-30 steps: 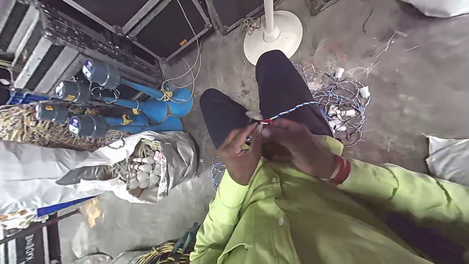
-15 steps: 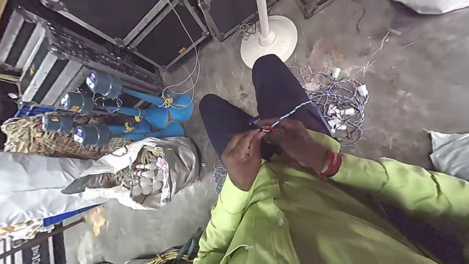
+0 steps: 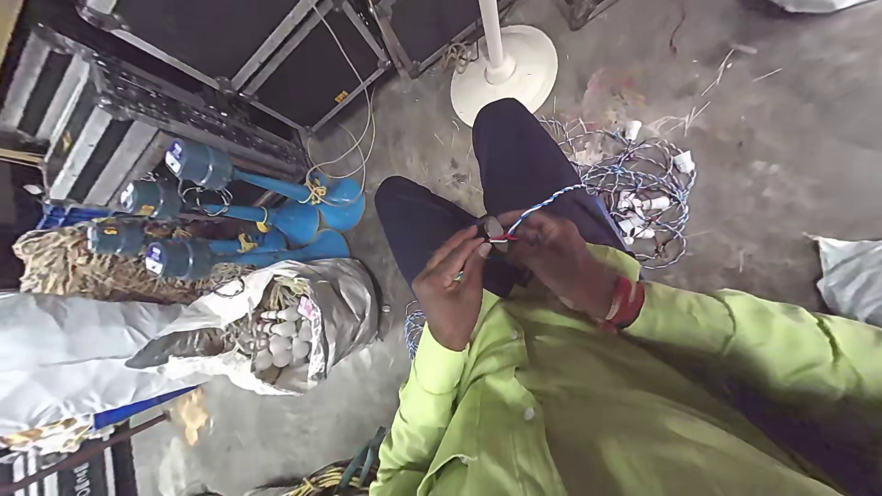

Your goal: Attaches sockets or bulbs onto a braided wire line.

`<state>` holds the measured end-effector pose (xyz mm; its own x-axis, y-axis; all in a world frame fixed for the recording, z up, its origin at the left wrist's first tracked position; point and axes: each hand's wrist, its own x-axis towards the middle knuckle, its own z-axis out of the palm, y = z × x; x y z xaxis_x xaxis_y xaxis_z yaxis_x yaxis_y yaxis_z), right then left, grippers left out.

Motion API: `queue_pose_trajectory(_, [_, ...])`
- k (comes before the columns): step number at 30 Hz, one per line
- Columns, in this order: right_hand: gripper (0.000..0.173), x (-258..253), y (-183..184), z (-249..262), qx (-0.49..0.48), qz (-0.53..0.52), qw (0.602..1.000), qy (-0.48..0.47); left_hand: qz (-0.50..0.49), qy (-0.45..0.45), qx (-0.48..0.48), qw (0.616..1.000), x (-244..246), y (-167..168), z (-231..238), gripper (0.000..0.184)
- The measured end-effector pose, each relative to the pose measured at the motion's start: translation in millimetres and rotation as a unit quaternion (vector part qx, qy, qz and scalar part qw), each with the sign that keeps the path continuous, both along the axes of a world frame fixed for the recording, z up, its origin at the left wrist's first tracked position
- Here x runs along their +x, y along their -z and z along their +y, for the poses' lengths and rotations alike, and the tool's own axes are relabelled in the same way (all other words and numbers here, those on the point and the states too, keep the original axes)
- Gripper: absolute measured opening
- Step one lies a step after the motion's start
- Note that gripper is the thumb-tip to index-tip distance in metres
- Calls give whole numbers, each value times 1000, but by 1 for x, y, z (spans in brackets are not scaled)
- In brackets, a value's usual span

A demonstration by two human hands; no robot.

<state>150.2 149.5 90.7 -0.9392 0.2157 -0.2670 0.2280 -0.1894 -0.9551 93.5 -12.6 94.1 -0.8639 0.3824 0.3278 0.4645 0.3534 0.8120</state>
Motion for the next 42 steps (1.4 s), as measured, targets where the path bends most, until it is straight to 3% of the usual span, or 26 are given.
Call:
queue_pose_trajectory(3, [21,-3,1,5,-36,-17,999,-23,-32,13,11,999,-3,3,-4,14])
queue_pose_trajectory(6, [6,-6,5,13,-6,-23,998,-59,-58,17,31,998,-5,2,-5,13])
queue_pose_trajectory(10, [12,-12,7,27,-9,-4,990,-138,-102,35,49,993,-7,-1,-7,13])
queue_pose_trajectory(13, [7,-9,6,24,-54,-51,993,-94,-144,47,52,987,-7,-1,-11,13])
queue_pose_trajectory(14, [22,-8,6,23,-49,-66,993,-84,-160,50,54,984,-7,-2,-12,13])
queue_pose_trajectory(15, [31,-7,6,23,-24,-79,993,-82,-172,53,56,982,-9,-4,-13,13])
queue_pose_trajectory(17, [28,-3,7,25,82,-62,989,-107,-188,58,65,978,-13,-6,-16,13])
queue_pose_trajectory(20, [23,5,-2,43,318,56,919,-225,-170,52,55,983,-18,-9,-19,13])
queue_pose_trajectory(22, [22,8,-10,53,409,178,875,-190,-151,52,35,987,-18,-12,-20,12])
queue_pose_trajectory(25, [19,0,-18,61,464,356,804,-108,-154,80,24,984,-15,-13,-18,12])
queue_pose_trajectory(29, [22,-10,-6,57,476,453,742,-134,-165,105,9,981,-11,-10,-14,13])
queue_pose_trajectory(31, [19,-11,-1,53,443,454,762,-131,-171,126,17,977,-10,-11,-15,13])
queue_pose_trajectory(34, [24,-7,2,49,343,356,863,-100,-178,180,59,966,-12,-12,-12,15])
queue_pose_trajectory(37, [19,-4,3,42,198,217,954,-62,-174,224,73,956,-17,-8,-12,17])
queue_pose_trajectory(39, [16,-9,5,42,117,148,981,-53,-178,233,66,954,-16,-6,-14,18])
queue_pose_trajectory(42, [23,-15,6,45,95,63,990,-84,-171,235,67,954,-12,-5,-15,16])
